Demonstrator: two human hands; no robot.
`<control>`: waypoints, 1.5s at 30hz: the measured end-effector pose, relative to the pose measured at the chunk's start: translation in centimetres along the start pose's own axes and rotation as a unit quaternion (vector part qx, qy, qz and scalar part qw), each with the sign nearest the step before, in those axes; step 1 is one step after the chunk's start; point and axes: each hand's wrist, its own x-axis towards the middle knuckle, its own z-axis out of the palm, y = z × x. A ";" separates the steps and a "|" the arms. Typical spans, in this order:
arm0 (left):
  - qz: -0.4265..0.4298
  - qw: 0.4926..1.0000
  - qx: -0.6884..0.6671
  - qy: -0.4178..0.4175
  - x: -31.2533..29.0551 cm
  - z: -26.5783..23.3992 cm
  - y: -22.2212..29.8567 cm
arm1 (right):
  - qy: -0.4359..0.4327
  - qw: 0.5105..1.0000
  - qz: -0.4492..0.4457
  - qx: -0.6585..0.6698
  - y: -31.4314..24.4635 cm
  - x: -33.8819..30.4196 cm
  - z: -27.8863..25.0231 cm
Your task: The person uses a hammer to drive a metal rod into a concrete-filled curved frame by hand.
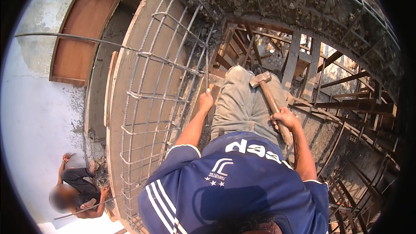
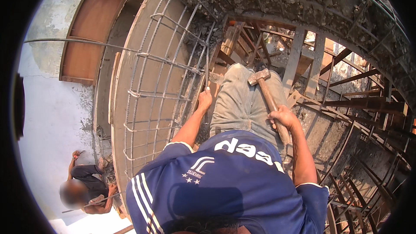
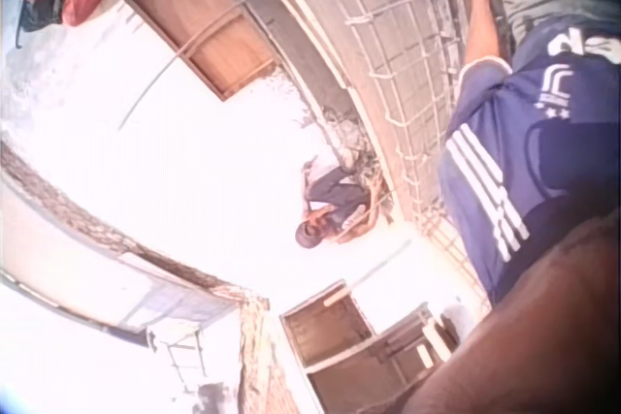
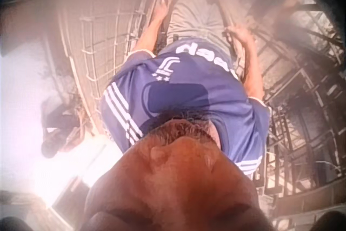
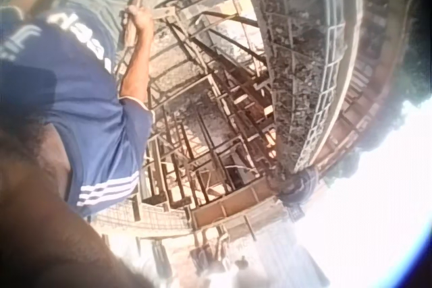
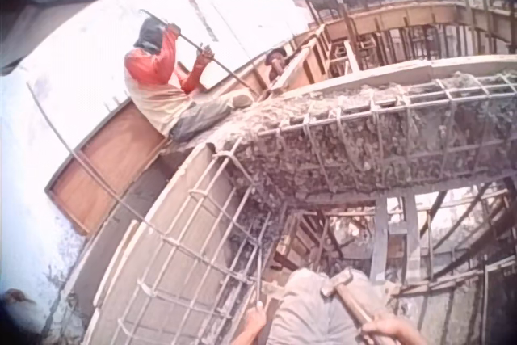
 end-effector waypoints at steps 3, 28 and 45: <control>0.008 0.997 0.063 0.043 0.6 -0.4 1.0 | -0.006 1.000 -0.008 0.014 0.4 0.2 -0.5; 0.033 0.996 0.059 0.059 1.5 -0.8 4.1 | -0.017 0.999 0.014 0.026 -0.1 0.1 -0.4; 0.042 0.996 0.022 0.070 -5.7 -0.8 0.5 | -0.025 0.997 0.018 0.064 -0.3 0.0 -0.6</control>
